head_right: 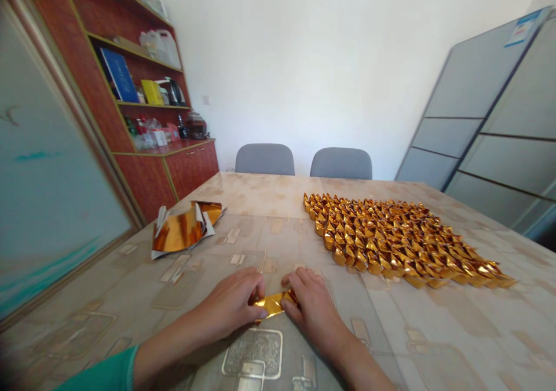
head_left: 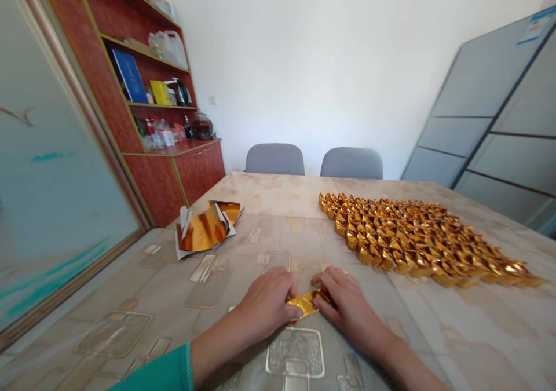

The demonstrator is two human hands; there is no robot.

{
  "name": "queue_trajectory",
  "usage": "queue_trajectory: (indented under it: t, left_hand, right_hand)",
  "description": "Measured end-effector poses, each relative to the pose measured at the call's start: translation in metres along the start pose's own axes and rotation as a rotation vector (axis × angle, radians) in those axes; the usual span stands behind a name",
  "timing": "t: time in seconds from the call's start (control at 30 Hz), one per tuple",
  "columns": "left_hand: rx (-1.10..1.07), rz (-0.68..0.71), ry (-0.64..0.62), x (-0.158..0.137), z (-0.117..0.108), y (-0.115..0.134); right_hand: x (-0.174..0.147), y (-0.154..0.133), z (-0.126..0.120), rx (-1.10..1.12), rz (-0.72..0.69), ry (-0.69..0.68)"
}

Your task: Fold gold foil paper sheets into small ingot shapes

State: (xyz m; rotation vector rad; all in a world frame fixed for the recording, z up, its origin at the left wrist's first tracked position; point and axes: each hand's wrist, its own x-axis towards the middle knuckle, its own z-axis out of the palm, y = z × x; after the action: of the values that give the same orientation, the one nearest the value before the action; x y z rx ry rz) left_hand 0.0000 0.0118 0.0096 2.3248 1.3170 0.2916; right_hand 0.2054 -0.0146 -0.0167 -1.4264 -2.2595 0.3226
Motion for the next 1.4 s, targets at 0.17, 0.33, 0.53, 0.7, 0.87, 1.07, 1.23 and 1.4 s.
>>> queue_trajectory:
  t: [0.17,0.33,0.53,0.7,0.87,1.07,1.23,1.4]
  left_hand:
    - [-0.157,-0.009,-0.04,0.006,0.0,-0.001]
    - [-0.381,0.071,0.005,0.008,0.011,-0.007]
    - [-0.297,0.099,0.174,0.006,0.004,-0.004]
    - [-0.371,0.13,0.274,0.007,-0.003,-0.003]
    - [-0.728,0.037,0.259,0.012,-0.001,-0.001]
    - [-1.01,-0.076,0.256,0.014,0.002,-0.001]
    - [-1.124,-0.125,0.298,0.014,0.007,-0.001]
    - [-1.16,-0.135,0.264,0.014,0.005,0.002]
  right_hand:
    - [0.003,0.0,-0.003,0.048,-0.017,0.028]
    - [0.007,0.001,-0.003,0.123,-0.035,0.026]
    - [0.023,-0.009,-0.011,0.146,-0.108,0.053]
    - [0.032,0.003,-0.016,0.355,-0.074,0.073]
    - [0.03,0.017,-0.015,0.8,0.116,0.067]
    - [0.029,0.005,-0.019,0.966,0.243,0.165]
    - [0.029,0.0,-0.01,0.991,0.236,0.106]
    - [0.029,-0.003,-0.006,0.976,0.232,0.189]
